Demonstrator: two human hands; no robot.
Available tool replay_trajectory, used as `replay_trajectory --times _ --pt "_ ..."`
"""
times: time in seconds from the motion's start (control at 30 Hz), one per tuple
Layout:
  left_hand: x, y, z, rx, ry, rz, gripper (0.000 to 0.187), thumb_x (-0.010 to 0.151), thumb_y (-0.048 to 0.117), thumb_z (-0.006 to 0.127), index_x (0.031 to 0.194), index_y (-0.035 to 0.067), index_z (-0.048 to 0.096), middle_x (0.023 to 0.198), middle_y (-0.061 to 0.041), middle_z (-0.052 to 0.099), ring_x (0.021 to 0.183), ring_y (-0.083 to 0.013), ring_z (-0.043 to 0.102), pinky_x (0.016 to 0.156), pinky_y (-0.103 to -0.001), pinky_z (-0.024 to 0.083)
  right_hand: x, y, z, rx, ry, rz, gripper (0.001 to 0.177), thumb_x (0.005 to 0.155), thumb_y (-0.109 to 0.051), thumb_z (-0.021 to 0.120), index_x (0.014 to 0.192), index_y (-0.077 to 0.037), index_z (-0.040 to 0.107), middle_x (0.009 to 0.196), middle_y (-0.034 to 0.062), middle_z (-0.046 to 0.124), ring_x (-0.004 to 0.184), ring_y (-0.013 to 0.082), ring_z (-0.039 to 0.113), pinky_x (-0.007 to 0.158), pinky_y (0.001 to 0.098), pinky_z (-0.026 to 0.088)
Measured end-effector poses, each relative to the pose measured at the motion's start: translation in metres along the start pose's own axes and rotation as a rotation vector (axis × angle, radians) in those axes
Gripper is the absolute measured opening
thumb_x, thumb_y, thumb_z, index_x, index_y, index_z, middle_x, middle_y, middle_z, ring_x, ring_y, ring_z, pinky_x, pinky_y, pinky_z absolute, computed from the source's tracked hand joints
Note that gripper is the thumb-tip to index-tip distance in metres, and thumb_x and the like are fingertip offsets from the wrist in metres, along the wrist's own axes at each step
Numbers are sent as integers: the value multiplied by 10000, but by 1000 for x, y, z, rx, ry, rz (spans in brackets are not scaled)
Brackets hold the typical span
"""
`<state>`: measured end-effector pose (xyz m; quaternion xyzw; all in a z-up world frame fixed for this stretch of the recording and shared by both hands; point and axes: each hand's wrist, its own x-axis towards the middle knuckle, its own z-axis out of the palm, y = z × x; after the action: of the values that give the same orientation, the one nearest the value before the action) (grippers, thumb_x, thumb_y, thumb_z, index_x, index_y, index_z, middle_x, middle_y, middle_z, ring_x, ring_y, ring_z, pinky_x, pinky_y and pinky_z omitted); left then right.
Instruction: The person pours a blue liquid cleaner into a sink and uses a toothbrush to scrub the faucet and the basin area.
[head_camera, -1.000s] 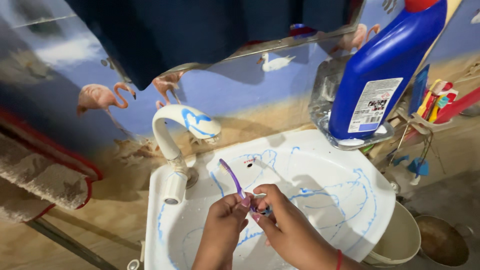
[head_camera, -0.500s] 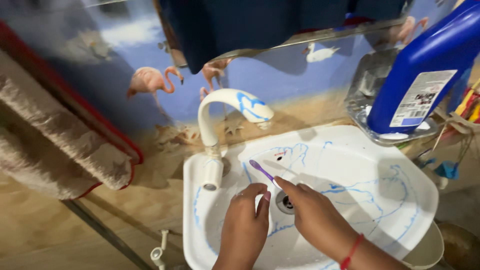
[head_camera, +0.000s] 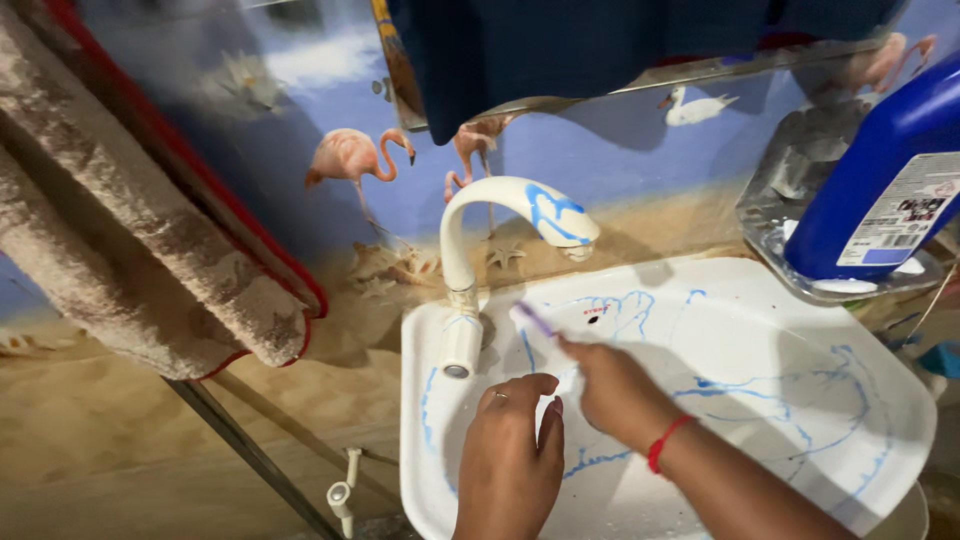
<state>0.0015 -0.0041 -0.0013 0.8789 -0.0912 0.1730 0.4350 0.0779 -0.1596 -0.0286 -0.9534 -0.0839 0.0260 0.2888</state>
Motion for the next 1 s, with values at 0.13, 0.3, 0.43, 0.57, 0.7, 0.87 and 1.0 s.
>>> replay_trajectory --times 0.13,0.3,0.43,0.57,0.7,0.87,1.0 --pt "7 6 15 24 -66 -1 201 865 106 702 1062 73 724 1046 -144 751 1064 -365 655 875 -464 514 -7 18 -9 -24 129 -284 662 755 116 564 1376 -106 621 1111 236 702 1052 412 670 919 457 513" --pt "14 19 27 50 -51 -32 193 864 120 701 1050 73 724 1035 -144 750 1057 -376 650 861 -479 513 11 21 -27 -43 33 -124 633 806 87 534 1402 -120 582 1109 222 693 1055 383 669 931 448 524" --pt "19 34 37 116 -67 -95 153 879 127 687 1021 84 727 1021 -154 739 1037 -374 663 870 -484 521 10 10 -28 135 -269 122 369 1110 -254 487 1247 40 662 1059 264 671 1005 410 680 935 433 561" --pt "20 38 33 164 -3 -156 211 844 131 698 1051 110 730 1059 -141 740 1026 -365 662 859 -481 521 8 35 -50 -127 29 -217 577 839 38 486 1380 -124 604 1094 207 687 1058 395 661 925 469 511" --pt "19 45 40 211 23 -147 168 834 115 695 998 89 724 1054 -123 747 1033 -356 657 850 -477 524 19 49 -45 -60 7 -193 591 833 64 495 1386 -115 602 1130 216 682 1072 395 665 938 465 516" --pt "12 53 46 251 65 -119 197 829 111 705 1024 89 720 1052 -130 737 1022 -359 657 828 -484 526 10 48 -42 -26 -58 -304 608 830 71 493 1384 -147 614 1084 194 700 1034 381 676 919 453 524" --pt "10 47 30 321 172 -49 218 796 95 720 1010 55 714 1018 -150 735 973 -374 665 774 -492 535 1 43 -61 -176 -54 -129 683 827 55 510 1463 -191 552 1116 187 682 1040 375 671 920 461 519"
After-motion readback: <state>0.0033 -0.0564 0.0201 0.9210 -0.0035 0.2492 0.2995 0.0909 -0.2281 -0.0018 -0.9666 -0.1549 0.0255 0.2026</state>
